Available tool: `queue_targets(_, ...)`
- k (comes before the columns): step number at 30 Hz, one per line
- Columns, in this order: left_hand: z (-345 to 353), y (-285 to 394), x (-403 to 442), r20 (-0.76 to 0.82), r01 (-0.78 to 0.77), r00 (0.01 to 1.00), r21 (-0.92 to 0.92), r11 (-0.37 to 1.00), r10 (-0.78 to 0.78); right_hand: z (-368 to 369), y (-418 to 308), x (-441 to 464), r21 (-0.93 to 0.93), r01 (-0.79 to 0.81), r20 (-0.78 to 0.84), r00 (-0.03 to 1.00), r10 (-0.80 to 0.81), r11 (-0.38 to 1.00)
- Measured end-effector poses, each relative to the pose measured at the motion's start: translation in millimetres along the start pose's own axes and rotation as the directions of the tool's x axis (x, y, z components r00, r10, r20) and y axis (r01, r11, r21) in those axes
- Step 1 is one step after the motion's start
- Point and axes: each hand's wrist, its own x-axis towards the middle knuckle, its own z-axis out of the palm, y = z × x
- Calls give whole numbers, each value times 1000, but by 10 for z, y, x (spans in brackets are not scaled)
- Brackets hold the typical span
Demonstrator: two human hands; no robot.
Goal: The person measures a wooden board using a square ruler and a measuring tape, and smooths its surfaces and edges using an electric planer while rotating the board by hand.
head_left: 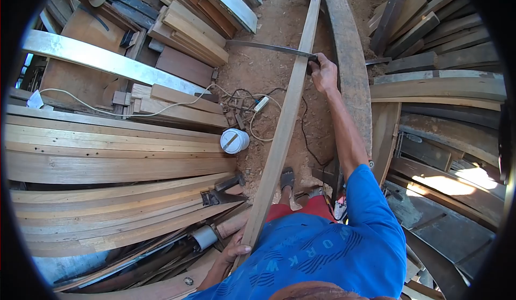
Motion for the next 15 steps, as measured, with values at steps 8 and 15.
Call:
queue_targets(8,75,-10,15,-27,54,998,30,998,-53,-57,128,35,-29,-42,73,996,44,999)
queue_targets(15,43,-90,38,-16,60,998,29,998,-60,-76,284,234,7,-5,46,999,4,1000)
